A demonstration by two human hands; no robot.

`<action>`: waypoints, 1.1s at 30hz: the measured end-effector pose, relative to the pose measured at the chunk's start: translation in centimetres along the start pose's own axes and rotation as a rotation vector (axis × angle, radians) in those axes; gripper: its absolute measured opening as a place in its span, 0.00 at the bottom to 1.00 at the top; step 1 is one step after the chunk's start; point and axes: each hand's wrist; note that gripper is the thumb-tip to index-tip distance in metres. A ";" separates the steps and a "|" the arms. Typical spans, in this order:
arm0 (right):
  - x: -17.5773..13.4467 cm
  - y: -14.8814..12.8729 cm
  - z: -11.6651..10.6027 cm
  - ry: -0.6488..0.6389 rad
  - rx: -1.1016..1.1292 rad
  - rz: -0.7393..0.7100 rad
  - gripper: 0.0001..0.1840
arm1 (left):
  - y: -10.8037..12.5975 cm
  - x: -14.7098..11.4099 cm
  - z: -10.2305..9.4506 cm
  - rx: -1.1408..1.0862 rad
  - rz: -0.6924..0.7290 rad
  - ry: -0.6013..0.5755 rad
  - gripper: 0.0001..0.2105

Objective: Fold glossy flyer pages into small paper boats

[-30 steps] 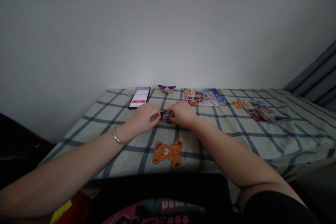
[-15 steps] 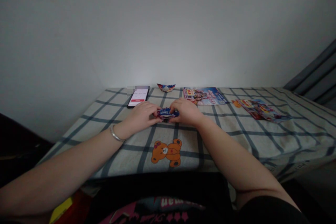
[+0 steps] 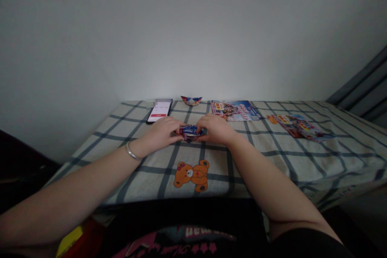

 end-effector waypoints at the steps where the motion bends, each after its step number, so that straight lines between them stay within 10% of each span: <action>1: 0.0 -0.1 0.0 0.008 0.008 -0.006 0.11 | 0.0 0.0 0.0 -0.007 0.013 -0.001 0.10; 15: 0.3 0.1 0.7 0.080 0.149 -0.026 0.09 | 0.1 0.1 0.3 -0.232 -0.076 0.062 0.13; 25: 0.0 0.9 1.5 0.019 0.195 0.316 0.06 | 0.2 0.1 0.5 -0.377 -0.308 0.049 0.14; 33: 0.2 0.0 1.8 0.136 0.155 0.114 0.11 | 0.2 0.1 0.9 -0.378 -0.298 0.058 0.11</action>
Point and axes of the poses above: each hand's wrist, its own x-axis towards the middle knuckle, its own z-axis out of the palm, y = z × x, and after that the axes turned 7 degrees about z, right-handed
